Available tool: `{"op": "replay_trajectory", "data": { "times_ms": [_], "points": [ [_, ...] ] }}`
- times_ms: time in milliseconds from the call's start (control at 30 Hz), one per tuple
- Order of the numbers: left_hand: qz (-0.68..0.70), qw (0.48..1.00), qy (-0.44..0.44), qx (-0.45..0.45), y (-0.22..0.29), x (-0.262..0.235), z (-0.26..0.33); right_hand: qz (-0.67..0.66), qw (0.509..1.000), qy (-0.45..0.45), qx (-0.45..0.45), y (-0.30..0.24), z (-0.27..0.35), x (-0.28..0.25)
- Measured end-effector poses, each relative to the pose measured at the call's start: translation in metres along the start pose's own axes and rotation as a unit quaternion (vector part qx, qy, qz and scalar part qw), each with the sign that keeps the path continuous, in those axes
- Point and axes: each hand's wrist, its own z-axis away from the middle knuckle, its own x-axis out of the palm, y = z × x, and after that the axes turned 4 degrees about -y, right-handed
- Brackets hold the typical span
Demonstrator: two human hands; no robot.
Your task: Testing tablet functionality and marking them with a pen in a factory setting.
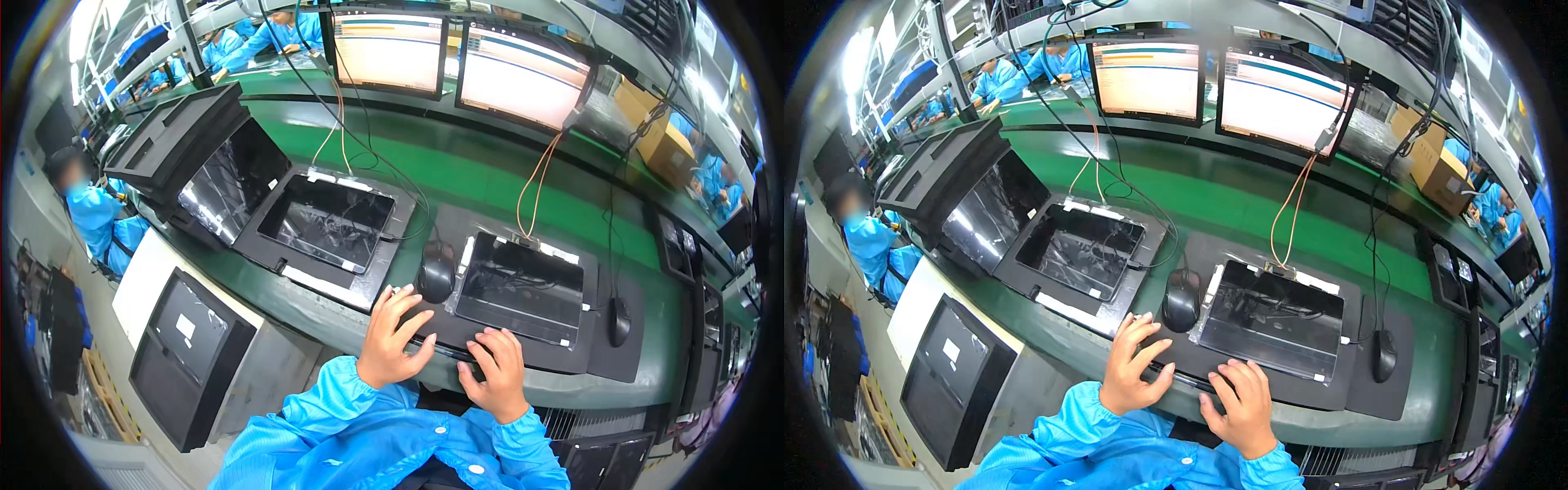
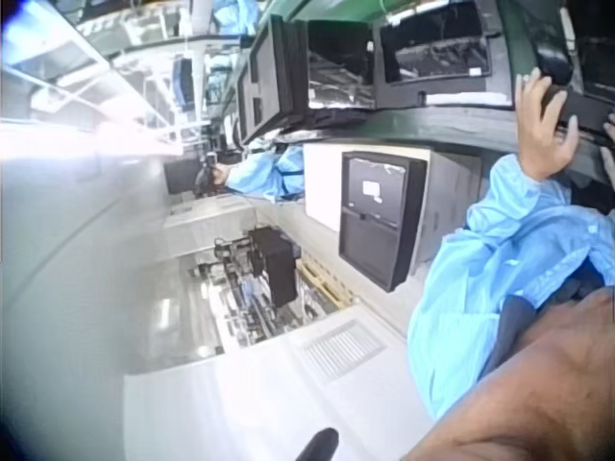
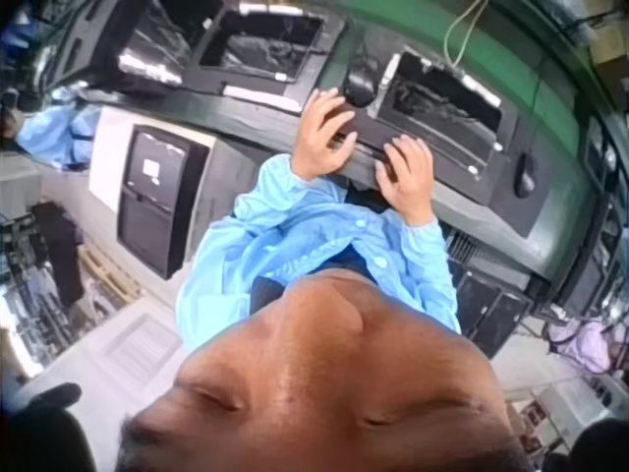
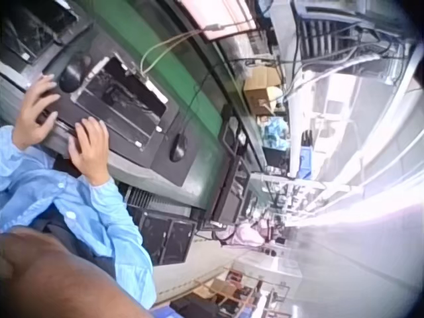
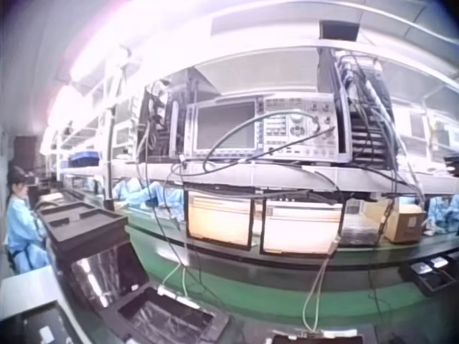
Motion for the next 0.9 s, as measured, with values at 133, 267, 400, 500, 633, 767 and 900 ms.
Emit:
{"op": "replay_trajectory", "data": {
  "times_ms": [133,267,400,500,633,767,900],
  "points": [
    [0.008,1.0,-0.008,-0.001,0.001,-0.004,-0.002,0.0,1.0,0.001,0.003,-0.001,-0.001,-0.003],
    [0.017,1.0,0.001,0.0,-0.001,-0.002,-0.001,-0.007,1.0,-0.012,-0.006,-0.002,-0.002,-0.005],
    [0.053,0.998,0.034,-0.017,-0.004,-0.008,0.002,0.021,0.999,-0.017,-0.027,-0.009,-0.008,-0.011],
    [0.051,0.997,0.049,-0.009,-0.011,-0.041,-0.003,0.024,0.999,-0.014,-0.034,-0.009,-0.016,-0.024],
    [-0.146,0.983,0.106,-0.038,-0.058,-0.107,-0.028,-0.009,0.995,-0.009,-0.098,-0.008,-0.06,-0.055],
    [-0.189,0.98,-0.015,-0.055,-0.118,-0.155,-0.031,0.008,0.984,-0.039,-0.172,-0.017,-0.163,-0.022],
    [-0.181,0.977,-0.074,-0.082,-0.144,-0.156,-0.048,0.064,0.978,-0.14,-0.138,0.008,-0.217,0.064]
  ]
}}
